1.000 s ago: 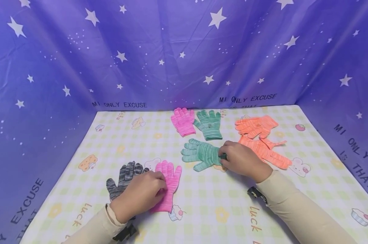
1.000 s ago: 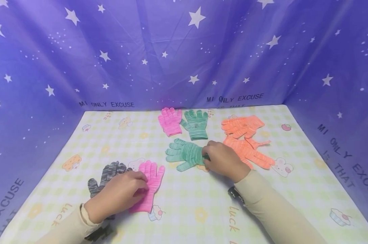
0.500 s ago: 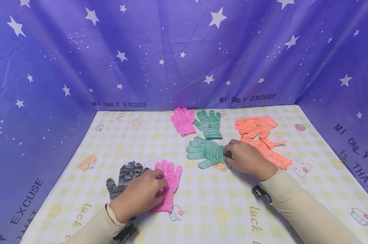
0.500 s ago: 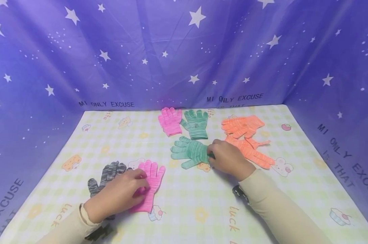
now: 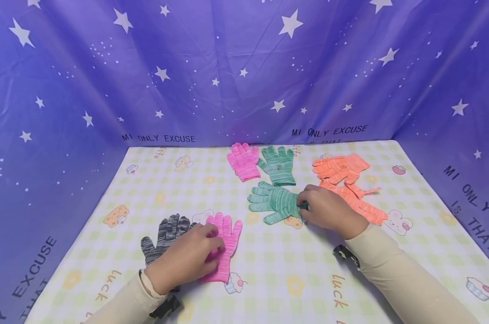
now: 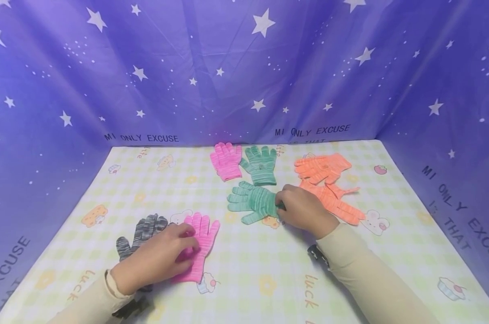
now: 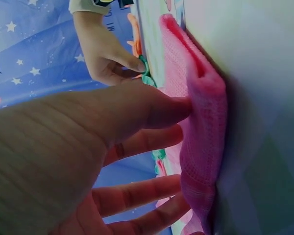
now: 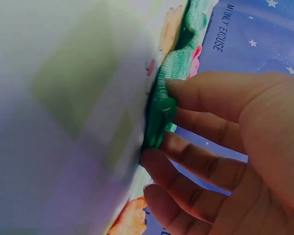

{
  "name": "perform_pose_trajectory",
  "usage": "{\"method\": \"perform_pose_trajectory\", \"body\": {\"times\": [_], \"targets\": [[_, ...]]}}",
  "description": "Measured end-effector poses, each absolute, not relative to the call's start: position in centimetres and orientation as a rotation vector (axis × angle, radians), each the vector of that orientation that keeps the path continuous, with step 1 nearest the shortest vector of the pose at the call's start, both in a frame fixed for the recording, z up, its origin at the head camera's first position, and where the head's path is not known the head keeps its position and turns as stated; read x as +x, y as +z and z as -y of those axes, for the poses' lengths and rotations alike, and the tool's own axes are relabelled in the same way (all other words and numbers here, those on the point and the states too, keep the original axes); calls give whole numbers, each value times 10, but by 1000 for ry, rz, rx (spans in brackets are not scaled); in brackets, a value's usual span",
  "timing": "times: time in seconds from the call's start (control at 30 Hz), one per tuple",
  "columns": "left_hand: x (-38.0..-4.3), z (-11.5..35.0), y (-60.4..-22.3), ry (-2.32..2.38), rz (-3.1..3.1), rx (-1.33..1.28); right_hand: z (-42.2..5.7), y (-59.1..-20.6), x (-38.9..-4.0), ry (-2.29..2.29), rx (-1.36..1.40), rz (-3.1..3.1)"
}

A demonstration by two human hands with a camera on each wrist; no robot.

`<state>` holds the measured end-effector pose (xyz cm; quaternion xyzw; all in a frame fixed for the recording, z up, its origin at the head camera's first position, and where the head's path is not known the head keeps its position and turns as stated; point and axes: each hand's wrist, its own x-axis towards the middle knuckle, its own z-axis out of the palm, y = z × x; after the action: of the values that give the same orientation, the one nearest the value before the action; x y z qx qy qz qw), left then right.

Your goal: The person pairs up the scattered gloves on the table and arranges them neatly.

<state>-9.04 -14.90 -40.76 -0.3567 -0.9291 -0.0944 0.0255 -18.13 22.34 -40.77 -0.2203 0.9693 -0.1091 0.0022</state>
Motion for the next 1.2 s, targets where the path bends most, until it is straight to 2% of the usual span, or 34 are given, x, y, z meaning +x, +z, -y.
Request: {"method": "perform_pose_trajectory", "body": {"times": [0.23, 0.77, 1.2], "targets": [[-99, 154, -401, -349, 2851, -1165, -218, -399, -189, -316, -746, -3041], [-127, 166, -375, -458, 2773, -1006, -178, -383, -218, -256, -851, -3049], [-150, 173, -348, -459, 2742, -937, -147, -385, -249, -315, -898, -3039]]}}
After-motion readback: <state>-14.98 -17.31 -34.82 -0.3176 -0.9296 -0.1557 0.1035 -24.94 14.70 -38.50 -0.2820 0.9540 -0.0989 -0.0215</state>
